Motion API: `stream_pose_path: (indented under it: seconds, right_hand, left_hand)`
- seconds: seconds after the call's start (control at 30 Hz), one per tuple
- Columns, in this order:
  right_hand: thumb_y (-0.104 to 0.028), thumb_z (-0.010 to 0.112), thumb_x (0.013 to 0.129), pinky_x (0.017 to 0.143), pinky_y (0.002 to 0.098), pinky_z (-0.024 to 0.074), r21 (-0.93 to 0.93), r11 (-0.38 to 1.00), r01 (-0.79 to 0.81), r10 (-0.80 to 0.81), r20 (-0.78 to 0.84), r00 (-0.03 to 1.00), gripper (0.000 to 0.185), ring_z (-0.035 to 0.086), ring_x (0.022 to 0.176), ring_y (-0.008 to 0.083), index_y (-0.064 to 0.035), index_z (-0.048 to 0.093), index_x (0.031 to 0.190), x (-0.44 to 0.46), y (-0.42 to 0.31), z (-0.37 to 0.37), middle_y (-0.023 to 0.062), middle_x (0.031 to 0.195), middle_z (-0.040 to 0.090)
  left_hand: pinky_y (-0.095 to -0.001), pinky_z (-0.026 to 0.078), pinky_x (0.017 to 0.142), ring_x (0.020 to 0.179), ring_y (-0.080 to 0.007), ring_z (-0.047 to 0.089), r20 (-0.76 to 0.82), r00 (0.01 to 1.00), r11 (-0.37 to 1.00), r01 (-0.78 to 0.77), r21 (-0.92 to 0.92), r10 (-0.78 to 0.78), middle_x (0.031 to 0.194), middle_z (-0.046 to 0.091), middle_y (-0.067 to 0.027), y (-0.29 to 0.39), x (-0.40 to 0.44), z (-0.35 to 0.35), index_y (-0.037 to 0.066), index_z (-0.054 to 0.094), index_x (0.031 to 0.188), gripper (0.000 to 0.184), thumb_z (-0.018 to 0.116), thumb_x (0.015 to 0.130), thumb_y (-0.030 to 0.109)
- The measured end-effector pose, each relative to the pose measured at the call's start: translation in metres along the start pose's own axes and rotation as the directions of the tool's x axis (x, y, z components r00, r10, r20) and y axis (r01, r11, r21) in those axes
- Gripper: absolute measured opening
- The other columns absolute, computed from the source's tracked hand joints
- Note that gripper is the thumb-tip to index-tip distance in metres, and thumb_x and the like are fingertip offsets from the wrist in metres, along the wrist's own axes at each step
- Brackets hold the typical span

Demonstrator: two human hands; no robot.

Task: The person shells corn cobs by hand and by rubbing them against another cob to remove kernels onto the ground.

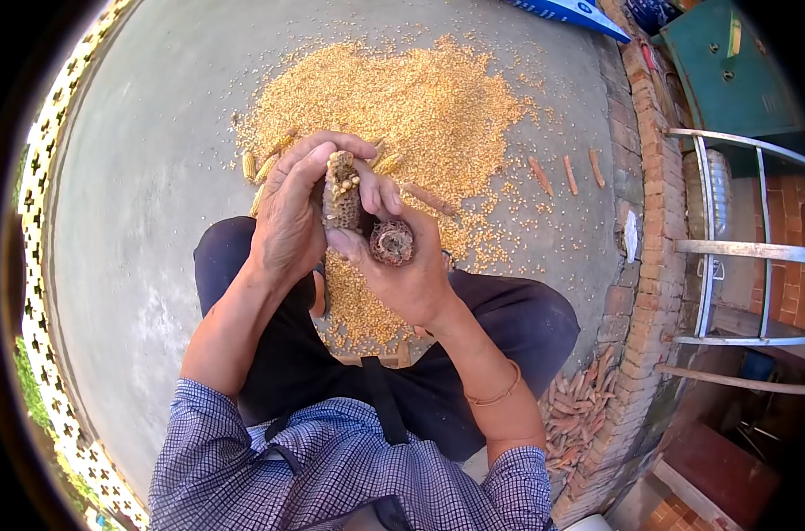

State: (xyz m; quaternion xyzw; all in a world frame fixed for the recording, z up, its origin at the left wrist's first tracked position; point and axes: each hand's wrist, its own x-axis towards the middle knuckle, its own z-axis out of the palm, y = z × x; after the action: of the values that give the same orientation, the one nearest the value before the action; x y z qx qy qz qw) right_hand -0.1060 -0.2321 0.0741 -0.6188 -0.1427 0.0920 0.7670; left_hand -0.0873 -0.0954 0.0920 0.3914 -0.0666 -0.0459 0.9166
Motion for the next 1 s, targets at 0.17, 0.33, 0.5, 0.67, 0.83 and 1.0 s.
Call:
stream_pose_path:
  seconds: [0.17,0.33,0.5,0.67,0.83,1.0]
  right_hand:
    - [-0.006,0.077,0.082,0.08,0.0259,0.0504,-0.056,0.996,-0.072,0.074,0.037,0.997,0.029,0.058,0.092,0.0085,0.0028,0.058,0.101,-0.001,0.008,-0.006,0.0033,0.097,0.062]
    - [-0.006,0.076,0.083,0.077,0.0254,0.0499,-0.081,0.997,-0.017,0.019,0.024,1.0,0.025,0.058,0.089,0.0074,0.0022,0.059,0.099,-0.005,0.011,-0.007,0.0029,0.096,0.062]
    - [-0.005,0.074,0.085,0.074,0.0241,0.0493,-0.037,0.998,-0.052,0.053,0.043,0.998,0.021,0.058,0.086,0.0067,0.0026,0.059,0.097,-0.002,-0.002,-0.006,0.0018,0.092,0.061]
    - [-0.004,0.073,0.084,0.072,0.0242,0.0498,0.038,0.998,-0.041,0.042,-0.024,0.999,0.019,0.059,0.082,0.0074,0.0045,0.061,0.095,0.003,-0.005,0.0,0.0033,0.088,0.063]
    - [-0.002,0.073,0.082,0.07,0.0236,0.0513,-0.24,0.97,0.039,-0.066,-0.107,0.992,0.019,0.061,0.079,0.0074,0.0053,0.063,0.097,0.003,0.002,-0.002,0.0052,0.087,0.066]
    - [-0.002,0.074,0.081,0.069,0.0228,0.0515,-0.314,0.947,0.062,-0.106,-0.125,0.986,0.018,0.06,0.079,0.006,0.0047,0.063,0.094,0.0,-0.002,0.0,0.0054,0.087,0.067]
  left_hand:
    - [-0.0336,0.055,0.075,0.076,-0.0219,0.064,0.016,1.0,0.999,-0.008,0.048,0.008,0.082,0.064,-0.0151,0.002,-0.002,0.001,-0.006,0.059,0.106,0.032,0.043,0.102,0.02]
    - [-0.0339,0.054,0.077,0.08,-0.0231,0.064,0.08,0.997,0.998,-0.009,0.058,0.004,0.082,0.064,-0.0153,0.001,0.0,-0.001,-0.007,0.059,0.107,0.036,0.039,0.102,0.023]
    - [-0.0392,0.052,0.077,0.078,-0.0282,0.061,0.017,0.999,0.998,0.046,0.036,-0.047,0.077,0.059,-0.0159,0.0,0.001,0.0,-0.006,0.055,0.11,0.038,0.038,0.101,0.026]
    - [-0.0402,0.053,0.084,0.089,-0.0299,0.062,-0.021,0.996,0.995,0.09,-0.034,-0.091,0.086,0.061,-0.016,-0.001,0.001,0.004,-0.006,0.054,0.117,0.042,0.039,0.1,0.03]
    - [-0.0403,0.053,0.089,0.098,-0.0294,0.062,-0.017,0.999,0.995,0.029,0.101,-0.027,0.094,0.063,-0.0146,-0.003,0.001,0.004,-0.005,0.053,0.124,0.042,0.046,0.1,0.028]
    - [-0.0393,0.052,0.09,0.101,-0.028,0.062,0.084,0.996,0.999,0.004,0.041,-0.007,0.096,0.063,-0.014,-0.011,0.003,-0.002,-0.004,0.052,0.127,0.039,0.056,0.097,0.02]
